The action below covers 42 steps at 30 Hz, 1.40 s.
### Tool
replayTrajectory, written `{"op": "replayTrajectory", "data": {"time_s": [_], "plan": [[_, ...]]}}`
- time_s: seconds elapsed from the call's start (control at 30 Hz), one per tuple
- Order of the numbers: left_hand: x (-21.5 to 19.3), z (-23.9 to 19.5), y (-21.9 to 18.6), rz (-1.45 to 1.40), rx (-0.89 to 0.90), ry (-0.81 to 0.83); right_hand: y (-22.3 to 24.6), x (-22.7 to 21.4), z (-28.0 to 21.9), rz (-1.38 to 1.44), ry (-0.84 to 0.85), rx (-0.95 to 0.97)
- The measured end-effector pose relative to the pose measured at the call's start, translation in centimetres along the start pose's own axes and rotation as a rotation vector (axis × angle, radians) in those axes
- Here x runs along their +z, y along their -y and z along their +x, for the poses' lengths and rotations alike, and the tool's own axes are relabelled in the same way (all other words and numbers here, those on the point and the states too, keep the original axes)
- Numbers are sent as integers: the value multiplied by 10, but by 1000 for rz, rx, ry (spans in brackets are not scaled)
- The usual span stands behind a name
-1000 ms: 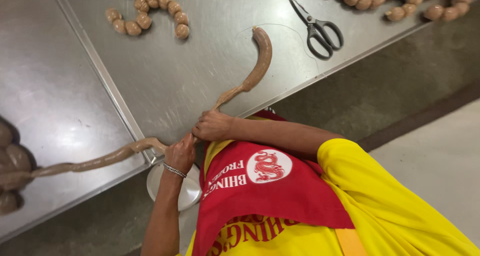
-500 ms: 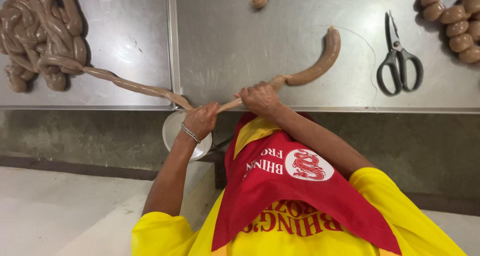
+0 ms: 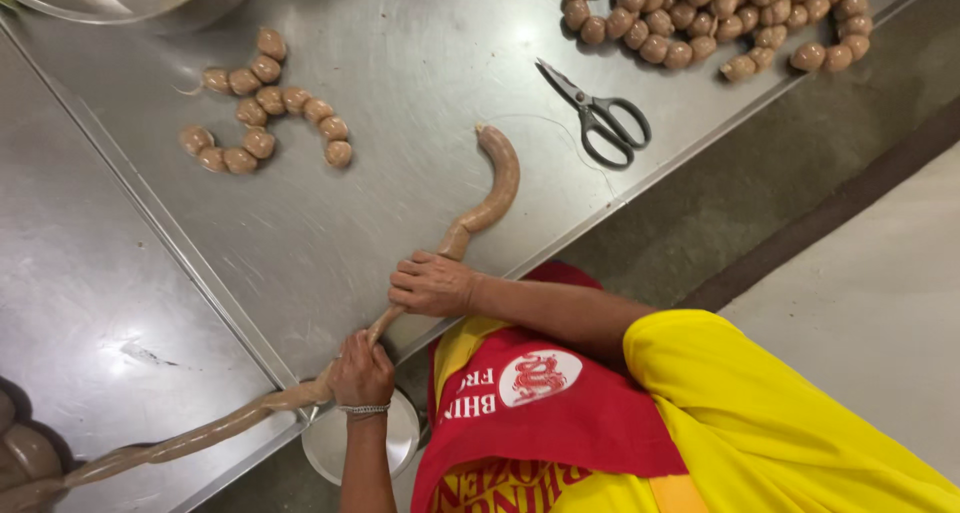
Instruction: The person ties lengths of filled casing into individual sausage links by hand using a thin string, occasionally using shears to cut the string, and luego places finished links into a large metal bowl.
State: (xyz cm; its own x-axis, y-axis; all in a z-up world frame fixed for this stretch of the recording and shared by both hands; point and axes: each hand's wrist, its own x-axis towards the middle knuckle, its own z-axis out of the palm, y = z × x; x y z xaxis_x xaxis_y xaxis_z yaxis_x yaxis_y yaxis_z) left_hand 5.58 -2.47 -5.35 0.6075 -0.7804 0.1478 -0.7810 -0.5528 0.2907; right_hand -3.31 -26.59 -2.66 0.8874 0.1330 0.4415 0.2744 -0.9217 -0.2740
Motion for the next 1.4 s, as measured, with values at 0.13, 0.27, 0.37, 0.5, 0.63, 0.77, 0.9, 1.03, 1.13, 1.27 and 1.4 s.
{"op": "replayTrajectory", "data": {"time_s": [0.13,0.27,0.37,0.5,0.63,0.77,0.9,1.03,1.13,1.27,1.4], "plan": [[-7,3,-5,-46,-9,-26,1,1,0,-31,-16,7],[-11,2,-2,-17,-28,14,4,7,-3,-46,-15,30],[-10,1,-4,-37,-36,13,6,7,-10,-60,-39,27],[-13,-2,-7,-32,-42,15,11,-11,-28,-13,-196,21],[-8,-6,-1,-53,-18,-4,-12,-51,-88,32,-290,265],[-4,-13,11,-98,41,-14,-48,-111,-191,90,-362,870],[-14,-8,-6,-276,-15,-87,-44,-179,-309,74,-622,1224],[-2,25,-78,-9,35,-406,-44,-221,-405,170,-714,1467],[22,71,-166,-302,104,-314,-57,-237,-444,225,-755,1481],[62,138,-299,-559,220,-47,-93,-283,-470,184,-585,1366],[99,228,-404,-600,117,107,-157,-341,-453,104,-407,1080]]}}
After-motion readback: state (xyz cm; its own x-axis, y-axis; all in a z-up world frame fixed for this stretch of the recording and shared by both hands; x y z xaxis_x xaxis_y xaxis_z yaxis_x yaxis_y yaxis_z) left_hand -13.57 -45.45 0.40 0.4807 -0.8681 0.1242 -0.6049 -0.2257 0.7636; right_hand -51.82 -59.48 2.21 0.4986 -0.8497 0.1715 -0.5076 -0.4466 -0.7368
